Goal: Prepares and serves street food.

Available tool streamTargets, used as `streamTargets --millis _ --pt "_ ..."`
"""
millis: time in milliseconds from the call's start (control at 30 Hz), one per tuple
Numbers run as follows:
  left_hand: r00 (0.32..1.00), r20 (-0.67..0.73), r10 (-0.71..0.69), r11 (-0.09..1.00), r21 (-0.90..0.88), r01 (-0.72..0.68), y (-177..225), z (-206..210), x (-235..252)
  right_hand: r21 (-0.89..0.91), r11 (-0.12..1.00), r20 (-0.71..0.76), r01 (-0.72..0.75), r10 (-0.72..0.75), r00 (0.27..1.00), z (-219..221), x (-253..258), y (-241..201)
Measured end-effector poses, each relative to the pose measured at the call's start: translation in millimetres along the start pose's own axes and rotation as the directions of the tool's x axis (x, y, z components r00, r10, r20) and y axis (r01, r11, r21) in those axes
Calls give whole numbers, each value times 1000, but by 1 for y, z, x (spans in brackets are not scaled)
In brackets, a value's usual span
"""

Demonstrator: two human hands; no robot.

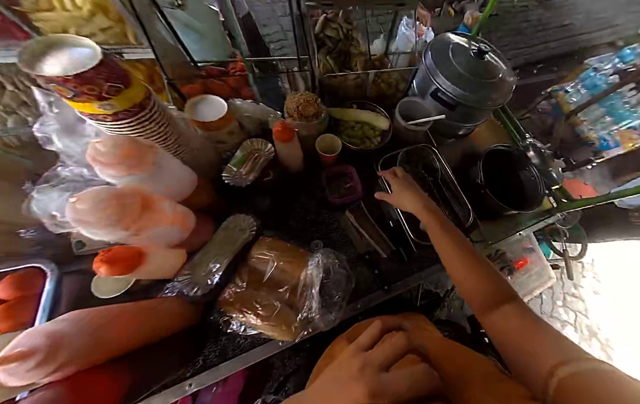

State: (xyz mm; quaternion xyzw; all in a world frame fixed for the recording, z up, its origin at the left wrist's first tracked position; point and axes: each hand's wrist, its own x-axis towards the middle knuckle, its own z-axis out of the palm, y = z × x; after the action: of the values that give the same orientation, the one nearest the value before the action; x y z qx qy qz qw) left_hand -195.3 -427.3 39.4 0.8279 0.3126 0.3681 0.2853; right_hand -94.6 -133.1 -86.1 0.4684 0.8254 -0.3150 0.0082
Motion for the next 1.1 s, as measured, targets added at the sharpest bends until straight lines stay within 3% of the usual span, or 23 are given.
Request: streamTargets --millis 100,167,200,267,333,433,533,633,767,900,1000,1100 --pt "988 -88 -124 969 -225 101 -38 16 14 -82 973 -206 -214 194 959 -2 -51 85" --pt "951 -25 -309 896 -344 282 -74 38 23 -86 924 -109 -373 363 925 4 -67 131" --pt "901 66 -429 825 -377 420 -91 53 28 -80 905 -39 -418 416 908 7 -71 143" --pt "717 327 -615 590 -412 694 -126 87 40 -53 893 38 -447 449 893 15 -79 151" --pt "548 470 -692 362 -431 826 -159 127 46 41 903 43 -429 427 903 20 -87 145" --pt "428 521 -738 -4 -638 770 -184 168 50 236 896 88 -376 365 927 18 -106 135" --pt "421 542 -727 -270 -790 550 -192 179 58 516 791 170 -328 281 945 7 -130 129" --pt "414 555 -722 -324 -799 507 -194 177 61 687 692 134 -224 183 974 -6 -143 123" --pt "354 581 -733 -396 -788 472 -193 165 73 564 822 -89 -77 153 984 -48 -119 109" --pt "320 641 -698 -286 -659 695 -201 171 87 602 796 -202 -63 228 952 -94 -52 90" --pt "263 681 -683 -328 -608 723 -212 176 90 616 788 -314 -3 248 916 -118 -18 88" --pt "251 688 -681 -351 -607 713 -219 163 76 594 804 -333 6 239 912 -102 -20 123"
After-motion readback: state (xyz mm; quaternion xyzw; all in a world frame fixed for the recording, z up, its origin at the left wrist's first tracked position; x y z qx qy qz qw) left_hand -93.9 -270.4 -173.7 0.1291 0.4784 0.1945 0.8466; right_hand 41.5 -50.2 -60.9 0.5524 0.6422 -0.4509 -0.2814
